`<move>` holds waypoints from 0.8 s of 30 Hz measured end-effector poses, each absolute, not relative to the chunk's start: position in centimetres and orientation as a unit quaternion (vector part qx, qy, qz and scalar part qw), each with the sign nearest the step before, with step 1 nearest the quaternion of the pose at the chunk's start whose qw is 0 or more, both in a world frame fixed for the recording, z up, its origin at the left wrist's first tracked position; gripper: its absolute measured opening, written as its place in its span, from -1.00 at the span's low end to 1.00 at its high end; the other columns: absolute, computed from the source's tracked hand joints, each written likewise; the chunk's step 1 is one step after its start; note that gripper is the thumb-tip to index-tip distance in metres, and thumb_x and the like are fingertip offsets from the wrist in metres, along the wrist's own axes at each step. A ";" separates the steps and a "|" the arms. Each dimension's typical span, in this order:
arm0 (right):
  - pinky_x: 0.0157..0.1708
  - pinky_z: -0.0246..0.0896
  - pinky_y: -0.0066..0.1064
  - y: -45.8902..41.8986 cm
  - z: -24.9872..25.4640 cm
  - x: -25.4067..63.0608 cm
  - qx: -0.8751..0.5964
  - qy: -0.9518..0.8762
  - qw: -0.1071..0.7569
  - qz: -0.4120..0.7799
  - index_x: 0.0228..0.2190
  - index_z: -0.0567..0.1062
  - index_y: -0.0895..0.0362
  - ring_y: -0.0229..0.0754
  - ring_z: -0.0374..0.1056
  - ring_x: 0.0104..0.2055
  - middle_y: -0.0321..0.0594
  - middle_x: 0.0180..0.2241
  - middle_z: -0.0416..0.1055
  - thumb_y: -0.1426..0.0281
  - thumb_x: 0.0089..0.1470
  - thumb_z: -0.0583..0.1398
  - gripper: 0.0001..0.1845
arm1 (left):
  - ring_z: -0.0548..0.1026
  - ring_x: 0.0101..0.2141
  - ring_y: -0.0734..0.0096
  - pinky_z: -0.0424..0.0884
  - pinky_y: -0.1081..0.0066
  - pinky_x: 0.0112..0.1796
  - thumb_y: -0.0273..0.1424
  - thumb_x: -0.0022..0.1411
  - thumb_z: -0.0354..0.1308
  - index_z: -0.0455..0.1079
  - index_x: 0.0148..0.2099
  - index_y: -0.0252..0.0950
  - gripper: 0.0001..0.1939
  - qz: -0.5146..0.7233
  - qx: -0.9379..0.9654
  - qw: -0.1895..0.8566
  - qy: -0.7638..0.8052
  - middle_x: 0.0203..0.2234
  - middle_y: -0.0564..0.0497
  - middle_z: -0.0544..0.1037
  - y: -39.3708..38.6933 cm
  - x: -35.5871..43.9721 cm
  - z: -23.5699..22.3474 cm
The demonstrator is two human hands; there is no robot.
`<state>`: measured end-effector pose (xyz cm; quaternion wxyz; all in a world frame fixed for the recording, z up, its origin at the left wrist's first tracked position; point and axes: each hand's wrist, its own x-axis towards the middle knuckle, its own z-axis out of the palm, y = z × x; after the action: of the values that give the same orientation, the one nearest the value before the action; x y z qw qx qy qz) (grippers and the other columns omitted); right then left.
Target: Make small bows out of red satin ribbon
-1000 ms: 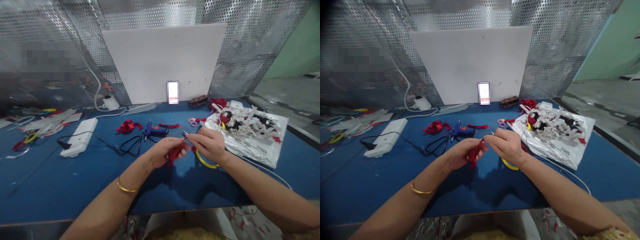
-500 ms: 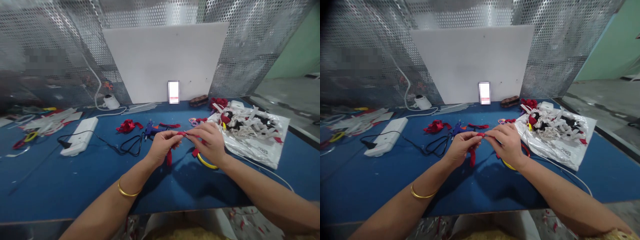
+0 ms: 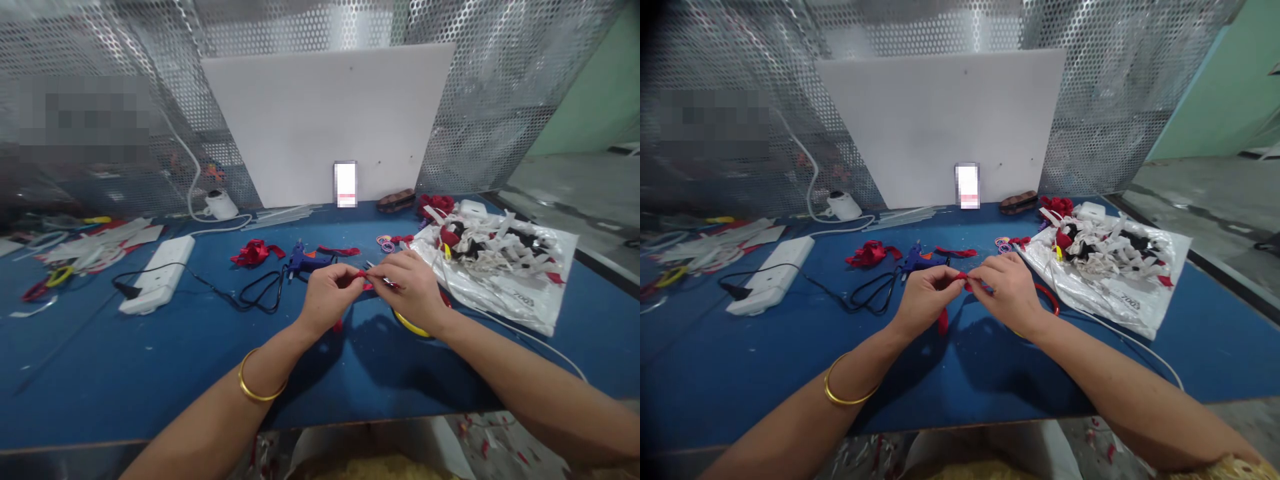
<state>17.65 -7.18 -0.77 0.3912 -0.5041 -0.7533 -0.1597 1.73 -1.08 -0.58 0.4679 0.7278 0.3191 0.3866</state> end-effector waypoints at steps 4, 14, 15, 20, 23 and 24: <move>-0.26 0.06 -0.30 -7.5 -0.4 17.3 -0.499 -0.774 0.311 -0.233 -0.44 0.48 0.14 -0.22 0.23 -0.42 -0.23 -0.49 0.42 0.44 0.16 0.09 -0.80 | 0.36 -0.53 0.52 0.27 0.53 -0.47 -0.44 0.03 0.16 0.49 -0.42 -0.37 -0.89 0.377 0.733 0.463 0.327 -0.57 0.06 0.49 -1.1 1.8 -0.7; -0.28 0.07 -0.32 -7.4 -0.6 17.3 -0.497 -0.771 0.341 -0.206 -0.45 0.47 0.17 -0.23 0.23 -0.41 -0.24 -0.48 0.41 0.46 0.16 0.10 -0.81 | 0.34 -0.55 0.56 0.27 0.55 -0.48 -0.45 0.01 0.17 0.50 -0.43 -0.38 -0.89 0.388 0.724 0.463 0.332 -0.58 0.06 0.50 -1.3 1.8 -0.9; -0.27 0.07 -0.32 -7.4 -0.6 17.3 -0.497 -0.773 0.343 -0.197 -0.42 0.47 0.17 -0.23 0.24 -0.40 -0.23 -0.46 0.42 0.45 0.17 0.10 -0.82 | 0.32 -0.57 0.57 0.27 0.56 -0.50 -0.44 0.01 0.18 0.50 -0.42 -0.38 -0.89 0.391 0.715 0.475 0.333 -0.59 0.07 0.49 -1.3 1.8 -0.8; -0.26 0.07 -0.31 -7.4 -0.9 17.3 -0.512 -0.766 0.340 -0.189 -0.43 0.47 0.16 -0.23 0.24 -0.40 -0.24 -0.46 0.42 0.45 0.17 0.10 -0.83 | 0.27 -0.60 0.61 0.22 0.58 -0.55 -0.44 0.00 0.19 0.50 -0.44 -0.39 -0.89 0.381 0.703 0.493 0.342 -0.64 0.10 0.43 -1.3 1.9 -0.7; -0.28 0.07 -0.32 -7.4 -1.0 17.1 -0.510 -0.765 0.344 -0.192 -0.48 0.45 0.16 -0.25 0.22 -0.44 -0.26 -0.51 0.40 0.48 0.13 0.11 -0.82 | 0.29 -0.59 0.60 0.23 0.58 -0.53 -0.46 -0.01 0.17 0.49 -0.46 -0.39 -0.90 0.373 0.713 0.485 0.343 -0.63 0.09 0.44 -1.4 1.9 -0.6; -0.29 0.08 -0.33 -7.4 -1.0 17.1 -0.508 -0.764 0.349 -0.193 -0.49 0.44 0.16 -0.25 0.21 -0.44 -0.27 -0.52 0.39 0.49 0.12 0.11 -0.82 | 0.29 -0.59 0.60 0.23 0.58 -0.53 -0.46 -0.01 0.17 0.49 -0.46 -0.39 -0.90 0.372 0.717 0.480 0.343 -0.62 0.09 0.45 -1.4 2.0 -0.6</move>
<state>17.06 -7.42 -1.02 0.3487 -0.5078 -0.7637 -0.1931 1.95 -1.44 -0.61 0.4803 0.7166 0.3428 0.3720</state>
